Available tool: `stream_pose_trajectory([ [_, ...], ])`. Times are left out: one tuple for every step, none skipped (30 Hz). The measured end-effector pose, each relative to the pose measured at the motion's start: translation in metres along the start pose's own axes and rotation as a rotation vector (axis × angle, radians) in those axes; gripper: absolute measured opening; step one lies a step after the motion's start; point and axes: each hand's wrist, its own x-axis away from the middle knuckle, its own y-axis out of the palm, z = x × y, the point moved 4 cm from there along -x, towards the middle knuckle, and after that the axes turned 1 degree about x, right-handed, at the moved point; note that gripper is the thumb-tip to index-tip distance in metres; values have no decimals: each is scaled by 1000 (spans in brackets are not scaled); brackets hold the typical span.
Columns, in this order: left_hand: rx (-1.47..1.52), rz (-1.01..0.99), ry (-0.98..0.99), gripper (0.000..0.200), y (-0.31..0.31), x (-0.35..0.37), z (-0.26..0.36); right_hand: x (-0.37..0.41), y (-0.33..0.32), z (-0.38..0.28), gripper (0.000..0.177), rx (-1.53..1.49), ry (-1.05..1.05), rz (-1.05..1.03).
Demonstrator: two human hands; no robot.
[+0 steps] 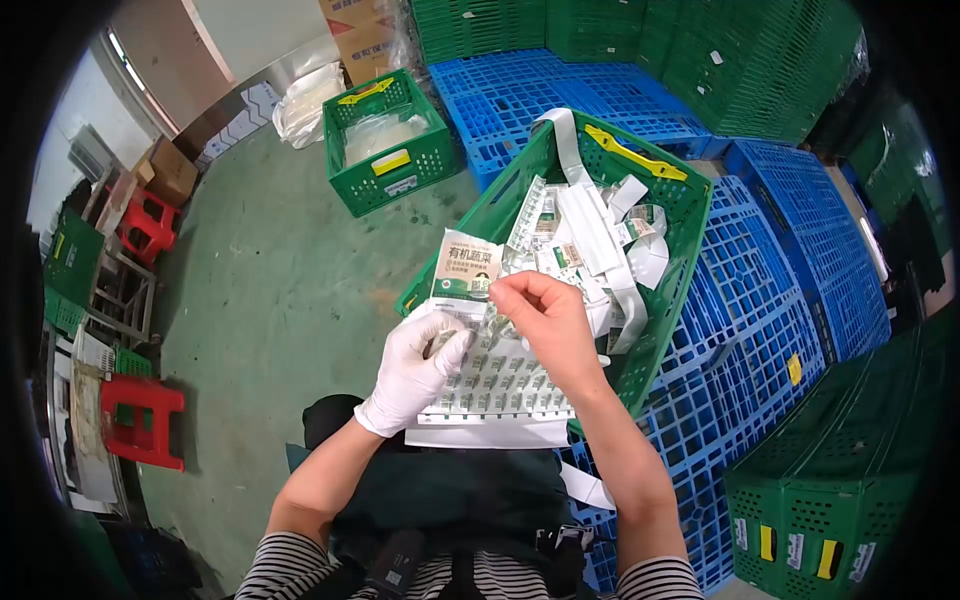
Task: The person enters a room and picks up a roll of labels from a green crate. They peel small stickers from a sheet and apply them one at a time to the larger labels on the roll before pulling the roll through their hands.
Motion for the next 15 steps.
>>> stream_pose_trajectory([
  [-9,8,19,12,2,2,0,1,2,2,14,-3,14,-10],
  [-14,6,16,12,3,4,1,3,3,0,15,17,21,-2],
  [-64,6,38,11,4,5,3,3,4,2,15,10,23,0],
  [-114,6,61,10,5,6,4,3,4,2,14,40,11,-3],
  [-118,2,60,10,6,7,4,2,5,2,14,71,-3,-6],
  [-129,16,94,10,6,7,6,2,6,2,14,67,-2,-2],
  [-139,28,128,10,7,7,8,2,7,2,13,78,-23,8],
  [-164,52,189,9,8,7,7,2,8,2,12,91,-43,17],
  [-165,46,189,9,9,7,7,2,8,3,12,88,-41,22],
  [-196,34,200,9,8,8,8,2,8,4,12,104,-48,34],
  [-228,24,213,9,8,8,10,1,8,4,13,120,-56,45],
  [-228,21,213,9,8,8,10,1,8,4,13,119,-55,48],
  [-229,18,219,9,8,9,10,1,9,3,14,158,-82,57],
  [-231,14,224,10,8,10,10,1,9,2,16,197,-108,65],
  [-233,14,223,10,9,10,10,1,9,2,16,195,-108,65],
])
